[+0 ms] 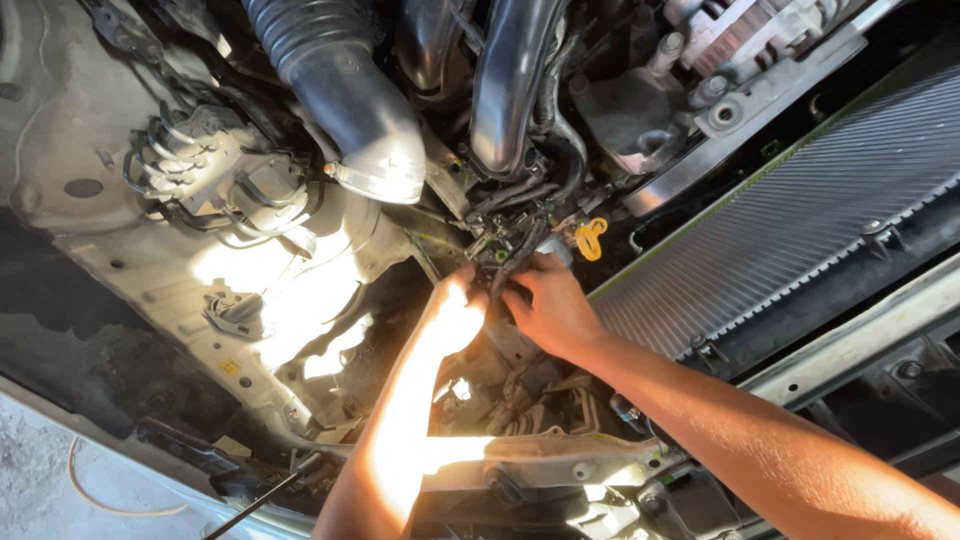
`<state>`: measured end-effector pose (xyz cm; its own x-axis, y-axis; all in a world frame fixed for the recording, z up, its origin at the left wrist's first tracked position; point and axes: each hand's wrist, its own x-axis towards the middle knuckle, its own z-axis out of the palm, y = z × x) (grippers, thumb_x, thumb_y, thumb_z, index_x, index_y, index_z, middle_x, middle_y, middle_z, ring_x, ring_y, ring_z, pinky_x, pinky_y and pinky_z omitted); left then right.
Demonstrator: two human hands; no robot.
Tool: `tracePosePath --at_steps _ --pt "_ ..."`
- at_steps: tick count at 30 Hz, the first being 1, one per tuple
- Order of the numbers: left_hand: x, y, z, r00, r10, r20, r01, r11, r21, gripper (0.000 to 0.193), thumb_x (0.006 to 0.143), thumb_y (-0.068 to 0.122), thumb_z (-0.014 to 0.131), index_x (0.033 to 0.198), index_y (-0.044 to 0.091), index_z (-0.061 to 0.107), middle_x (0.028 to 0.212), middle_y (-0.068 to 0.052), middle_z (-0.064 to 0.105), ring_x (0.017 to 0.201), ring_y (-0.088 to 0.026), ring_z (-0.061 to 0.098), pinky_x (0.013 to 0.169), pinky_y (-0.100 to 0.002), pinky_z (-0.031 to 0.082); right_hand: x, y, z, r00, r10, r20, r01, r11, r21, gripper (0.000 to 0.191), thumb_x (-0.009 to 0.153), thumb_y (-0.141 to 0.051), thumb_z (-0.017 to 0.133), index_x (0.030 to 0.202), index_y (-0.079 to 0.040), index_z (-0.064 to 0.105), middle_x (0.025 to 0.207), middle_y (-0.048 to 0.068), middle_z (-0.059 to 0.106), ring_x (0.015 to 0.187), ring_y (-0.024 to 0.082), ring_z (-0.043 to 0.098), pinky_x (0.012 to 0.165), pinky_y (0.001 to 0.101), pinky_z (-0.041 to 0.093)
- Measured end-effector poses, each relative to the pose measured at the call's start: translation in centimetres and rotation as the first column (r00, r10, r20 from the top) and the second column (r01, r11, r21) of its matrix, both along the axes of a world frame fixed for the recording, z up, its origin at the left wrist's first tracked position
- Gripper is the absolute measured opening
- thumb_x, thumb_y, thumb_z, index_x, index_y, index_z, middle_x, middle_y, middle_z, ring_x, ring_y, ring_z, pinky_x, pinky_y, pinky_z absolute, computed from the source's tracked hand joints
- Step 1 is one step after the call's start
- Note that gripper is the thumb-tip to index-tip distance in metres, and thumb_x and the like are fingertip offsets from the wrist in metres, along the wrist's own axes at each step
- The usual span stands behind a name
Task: The person works at the front of a car with the hood open, handling the radiator and cooling fan assembly. They retrieve a part from a cardboard box on the floor, position and press components onto the radiator support, work on hoses and fittings near the engine bay, and manipulate connectors and brackets by hand.
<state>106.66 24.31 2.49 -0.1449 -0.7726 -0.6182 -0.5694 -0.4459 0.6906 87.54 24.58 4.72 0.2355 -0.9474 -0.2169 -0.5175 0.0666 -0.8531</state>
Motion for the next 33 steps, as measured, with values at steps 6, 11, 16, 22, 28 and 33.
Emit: tracePosePath --at_steps 6,11,16,22,28,33 --pt "0.0 0.0 0.9 0.997 0.056 0.055 -0.059 0.997 0.045 0.03 0.085 0.008 0.059 0.111 -0.006 0.067 0.088 -0.016 0.073 0.078 -0.02 0.068 0.069 -0.034 0.054 1.4 -0.1 -0.9 0.994 -0.084 -0.066 0.086 0.996 0.039 0.019 0.079 -0.016 0.073 0.094 -0.004 0.079 0.101 0.017 0.074 0.104 0.039 0.064 0.092 0.0458 0.051" --pt "0.4 -0.2 0.7 0.994 0.104 -0.023 -0.102 0.992 0.075 0.025 0.084 0.005 0.058 0.1 -0.007 0.073 0.079 -0.016 0.074 0.07 -0.019 0.065 0.063 -0.034 0.053 1.9 -0.7 -0.3 0.988 -0.1 -0.116 0.107 0.992 0.06 0.021 0.077 -0.017 0.073 0.092 -0.004 0.078 0.1 0.018 0.074 0.102 0.039 0.065 0.091 0.0457 0.052" --pt "1.2 0.3 -0.5 0.942 0.237 -0.237 -0.195 0.962 0.19 0.023 0.086 0.003 0.057 0.1 -0.005 0.075 0.084 -0.012 0.075 0.074 -0.019 0.07 0.068 -0.031 0.058 2.0 -1.3 0.2 0.969 0.001 -0.248 0.063 0.966 0.251 0.022 0.08 -0.022 0.073 0.093 -0.005 0.077 0.098 0.018 0.073 0.096 0.038 0.068 0.088 0.0462 0.054" --pt "1.9 0.9 -1.4 0.834 0.374 -0.406 -0.265 0.916 0.301 0.023 0.087 0.003 0.058 0.099 -0.008 0.075 0.09 -0.012 0.076 0.078 -0.021 0.074 0.073 -0.032 0.063 3.5 -0.5 0.6 0.961 -0.095 -0.261 0.116 0.991 0.067 0.017 0.078 -0.017 0.072 0.086 -0.002 0.075 0.094 0.019 0.073 0.093 0.041 0.067 0.083 0.0483 0.053" --pt "2.2 0.4 -0.4 0.804 0.419 -0.423 -0.282 0.894 0.349 0.024 0.088 0.006 0.059 0.101 -0.007 0.075 0.093 -0.012 0.077 0.081 -0.022 0.075 0.074 -0.035 0.062 4.1 0.0 0.9 0.974 -0.167 -0.154 0.183 0.979 0.093 0.016 0.081 -0.013 0.069 0.088 0.0 0.074 0.092 0.018 0.072 0.085 0.038 0.069 0.075 0.0438 0.055" --pt "2.9 0.3 0.8 0.864 0.369 -0.344 -0.235 0.898 0.372 0.025 0.09 0.009 0.058 0.102 -0.006 0.075 0.092 -0.012 0.075 0.082 -0.022 0.074 0.072 -0.035 0.06 4.4 0.1 1.2 0.963 -0.192 -0.189 0.231 0.949 0.214 0.017 0.083 -0.014 0.07 0.09 0.002 0.073 0.09 0.018 0.071 0.078 0.036 0.069 0.07 0.0428 0.054"
